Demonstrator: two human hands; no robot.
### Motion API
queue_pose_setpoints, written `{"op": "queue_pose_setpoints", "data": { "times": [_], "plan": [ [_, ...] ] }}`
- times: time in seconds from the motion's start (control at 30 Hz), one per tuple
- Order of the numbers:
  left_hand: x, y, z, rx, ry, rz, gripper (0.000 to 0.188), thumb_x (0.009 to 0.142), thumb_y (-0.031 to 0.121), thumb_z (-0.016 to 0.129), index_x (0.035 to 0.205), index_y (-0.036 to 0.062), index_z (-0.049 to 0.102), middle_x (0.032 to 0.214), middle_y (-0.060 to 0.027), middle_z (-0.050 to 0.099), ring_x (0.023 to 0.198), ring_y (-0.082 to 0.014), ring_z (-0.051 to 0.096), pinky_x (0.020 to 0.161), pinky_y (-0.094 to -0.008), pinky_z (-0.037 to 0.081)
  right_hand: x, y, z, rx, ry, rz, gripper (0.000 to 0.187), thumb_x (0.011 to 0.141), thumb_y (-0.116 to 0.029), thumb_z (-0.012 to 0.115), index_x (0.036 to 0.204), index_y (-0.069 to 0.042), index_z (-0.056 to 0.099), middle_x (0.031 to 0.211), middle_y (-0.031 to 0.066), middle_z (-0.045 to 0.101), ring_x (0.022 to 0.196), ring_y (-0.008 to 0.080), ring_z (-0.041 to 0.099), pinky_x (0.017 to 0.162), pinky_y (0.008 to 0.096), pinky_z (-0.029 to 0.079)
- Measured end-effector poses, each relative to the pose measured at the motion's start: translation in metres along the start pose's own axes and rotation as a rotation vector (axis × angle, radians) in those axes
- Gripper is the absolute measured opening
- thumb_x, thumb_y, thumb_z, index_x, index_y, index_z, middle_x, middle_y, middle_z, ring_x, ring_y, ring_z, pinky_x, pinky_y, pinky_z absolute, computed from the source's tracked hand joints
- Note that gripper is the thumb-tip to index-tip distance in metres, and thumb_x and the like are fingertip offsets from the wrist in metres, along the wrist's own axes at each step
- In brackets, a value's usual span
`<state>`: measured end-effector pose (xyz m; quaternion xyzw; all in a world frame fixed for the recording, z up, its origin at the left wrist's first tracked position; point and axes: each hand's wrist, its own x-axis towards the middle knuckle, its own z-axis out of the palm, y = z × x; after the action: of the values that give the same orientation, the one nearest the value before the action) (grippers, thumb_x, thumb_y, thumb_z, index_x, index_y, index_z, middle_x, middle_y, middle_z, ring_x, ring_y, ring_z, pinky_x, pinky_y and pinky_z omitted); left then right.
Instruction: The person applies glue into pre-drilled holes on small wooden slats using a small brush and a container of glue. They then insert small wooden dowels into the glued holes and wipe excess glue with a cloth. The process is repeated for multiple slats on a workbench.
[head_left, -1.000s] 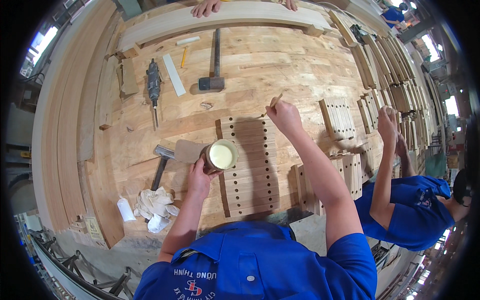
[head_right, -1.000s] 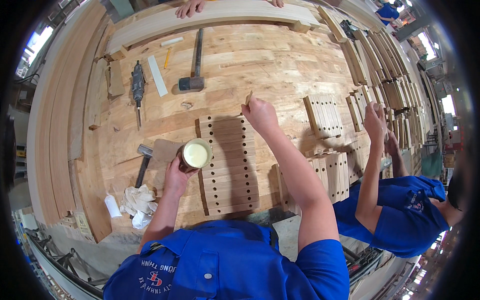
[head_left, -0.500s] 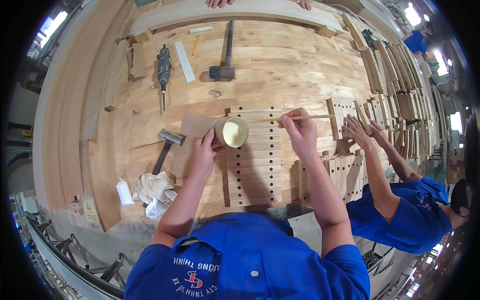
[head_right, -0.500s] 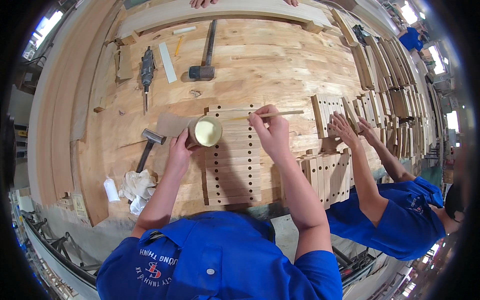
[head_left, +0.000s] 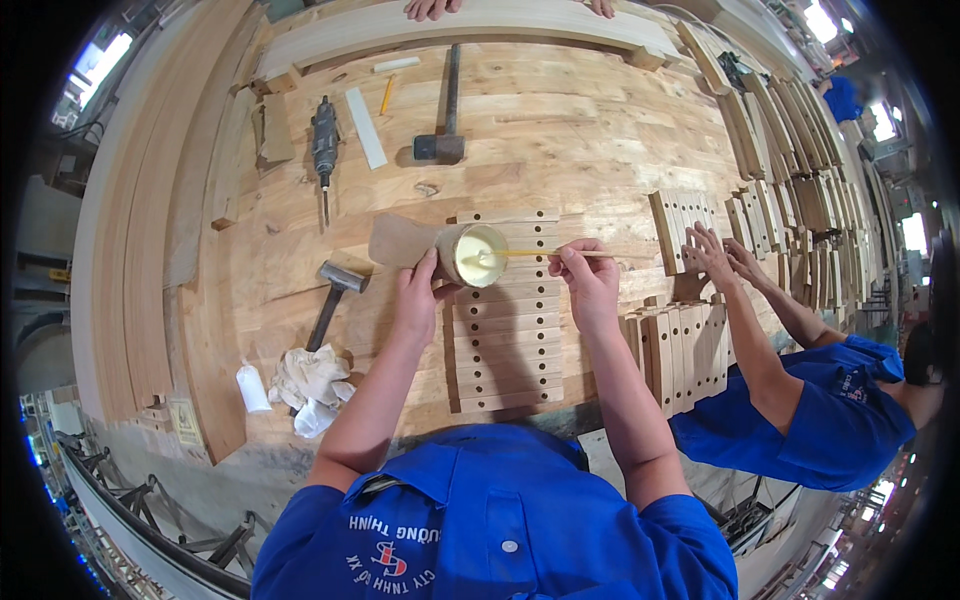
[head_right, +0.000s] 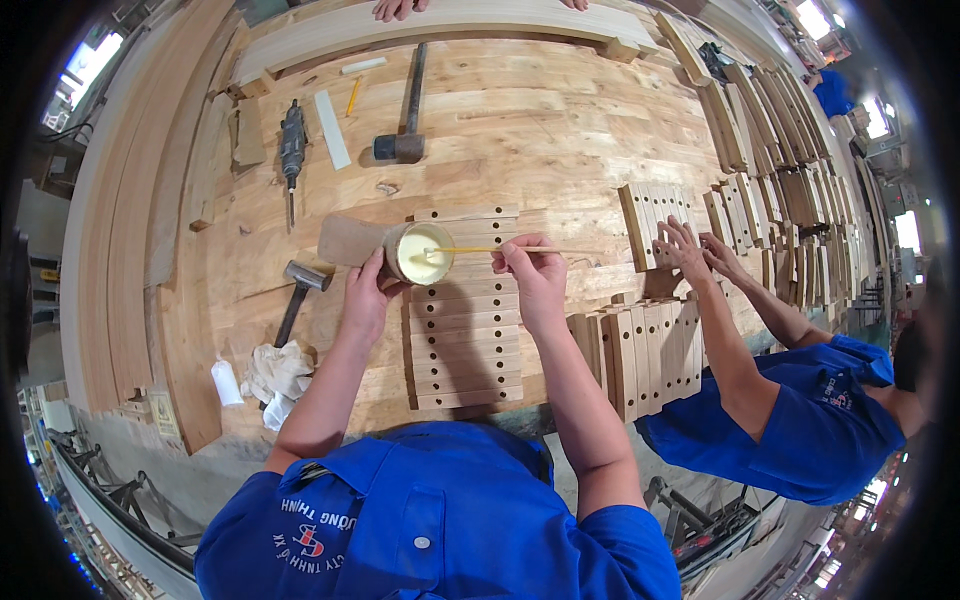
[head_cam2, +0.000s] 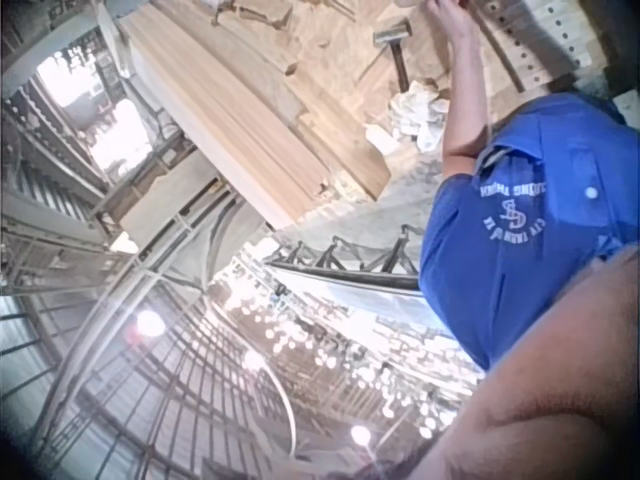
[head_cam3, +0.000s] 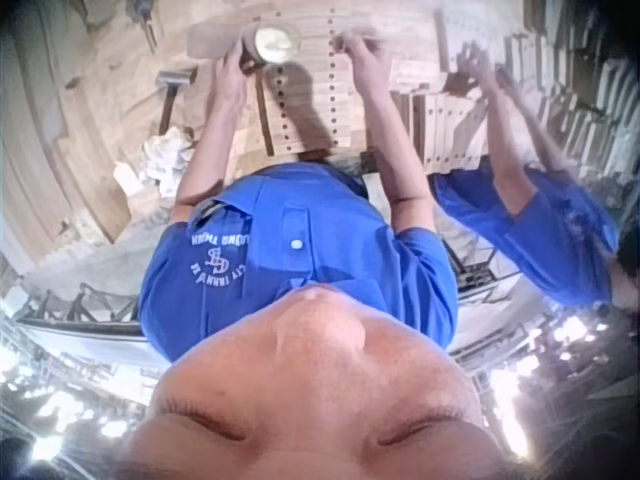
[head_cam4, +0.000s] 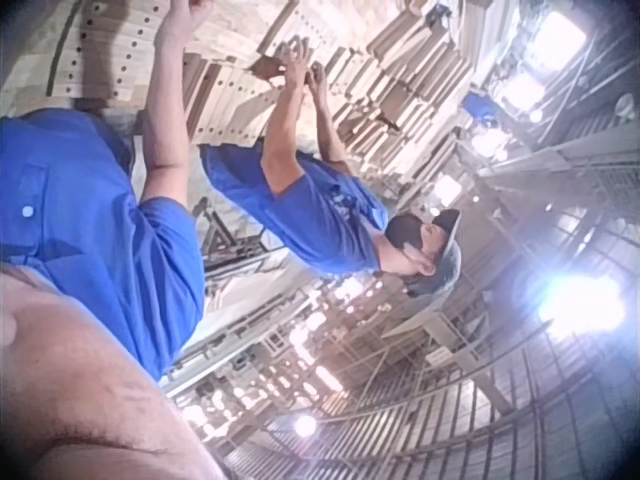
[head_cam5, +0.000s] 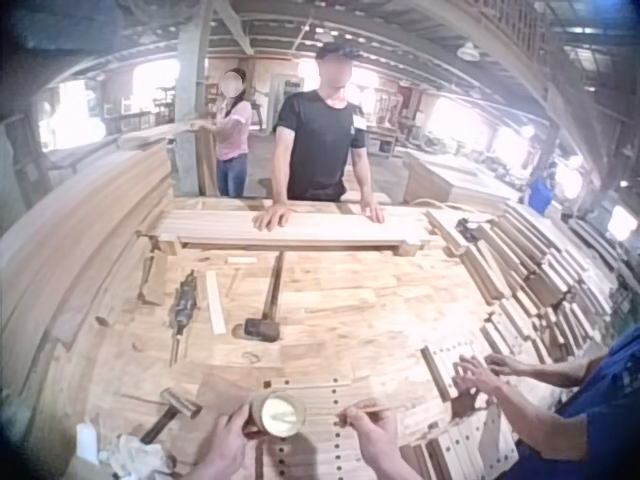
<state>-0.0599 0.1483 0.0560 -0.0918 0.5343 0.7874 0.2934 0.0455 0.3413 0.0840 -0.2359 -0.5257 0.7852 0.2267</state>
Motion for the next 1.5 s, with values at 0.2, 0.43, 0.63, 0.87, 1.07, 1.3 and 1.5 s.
{"op": "queue_pose_setpoints", "data": {
  "times": [0.2, 0.43, 0.63, 0.87, 1.07, 1.3, 1.5],
  "plan": [
    [0.011, -0.004, 0.009, 0.018, -0.068, -0.018, 0.031, 0.091, 0.028, 0.051, 0.109, 0.0032, 0.052, 0.1, -0.0069, 0.061, 0.09, -0.0173, 0.061, 0.076, -0.0346, 0.054, 0.002, 0.016, -0.003, 0.001, 0.001, -0.011, 0.004, 0.085, -0.003, 0.056, 0.087, -0.001, 0.054, 0.077, 0.0101, 0.06, 0.069, 0.0158, 0.057, 0.066, 0.0273, 0.047],
    [0.016, -0.006, 0.014, 0.02, -0.026, -0.037, 0.035, 0.092, 0.031, 0.051, 0.11, 0.0007, 0.051, 0.103, -0.0082, 0.058, 0.091, -0.0164, 0.059, 0.073, -0.0327, 0.054, 0.004, 0.015, -0.008, 0.149, 0.093, 0.014, 0.006, 0.087, -0.008, 0.057, 0.085, -0.003, 0.054, 0.076, 0.0099, 0.061, 0.064, 0.0154, 0.056, 0.059, 0.0275, 0.047],
    [0.019, -0.006, 0.017, 0.01, -0.042, -0.042, 0.035, 0.092, 0.031, 0.05, 0.108, 0.0004, 0.05, 0.1, -0.009, 0.058, 0.087, -0.0175, 0.06, 0.067, -0.0322, 0.055, 0.005, 0.018, -0.014, 0.208, 0.208, 0.1, 0.008, 0.088, -0.011, 0.057, 0.086, -0.005, 0.054, 0.076, 0.0093, 0.06, 0.064, 0.0156, 0.056, 0.058, 0.0285, 0.048],
    [0.026, -0.004, 0.017, 0.038, -0.054, -0.054, 0.035, 0.092, 0.032, 0.049, 0.107, 0.0006, 0.05, 0.094, -0.0086, 0.059, 0.078, -0.0184, 0.062, 0.063, -0.0328, 0.055, 0.006, 0.025, -0.005, 0.335, 0.188, 0.166, 0.013, 0.086, -0.015, 0.061, 0.087, -0.005, 0.053, 0.073, 0.0072, 0.057, 0.061, 0.0153, 0.057, 0.059, 0.0286, 0.049],
    [0.04, -0.005, 0.022, 0.101, -0.094, -0.107, 0.034, 0.092, 0.033, 0.049, 0.105, 0.0025, 0.052, 0.091, -0.0078, 0.06, 0.076, -0.0181, 0.063, 0.062, -0.0326, 0.055, 0.011, 0.045, -0.021, 0.452, 0.229, 0.335, 0.018, 0.091, -0.021, 0.054, 0.079, -0.01, 0.049, 0.069, 0.0031, 0.055, 0.059, 0.0111, 0.052, 0.06, 0.0271, 0.046],
    [0.12, 0.021, 0.031, 0.301, -0.487, -0.425, 0.04, 0.094, 0.041, 0.037, 0.115, 0.0106, 0.053, 0.11, -0.0071, 0.059, 0.095, -0.0167, 0.06, 0.074, -0.0323, 0.054, 0.037, -0.006, -0.045, 0.057, 0.302, -0.126, 0.023, 0.087, -0.019, 0.061, 0.071, -0.007, 0.049, 0.067, 0.008, 0.059, 0.055, 0.0129, 0.055, 0.052, 0.0254, 0.046],
    [0.169, 0.021, 0.044, 0.331, -0.663, -0.593, 0.047, 0.095, 0.045, 0.03, 0.122, 0.0135, 0.05, 0.114, -0.0059, 0.059, 0.101, -0.0184, 0.059, 0.082, -0.0345, 0.052, 0.059, -0.008, -0.037, -0.905, 0.139, -0.383, 0.02, 0.083, -0.013, 0.065, 0.072, -0.002, 0.052, 0.055, 0.0061, 0.054, 0.05, 0.0115, 0.053, 0.046, 0.028, 0.042]
  ]
}}
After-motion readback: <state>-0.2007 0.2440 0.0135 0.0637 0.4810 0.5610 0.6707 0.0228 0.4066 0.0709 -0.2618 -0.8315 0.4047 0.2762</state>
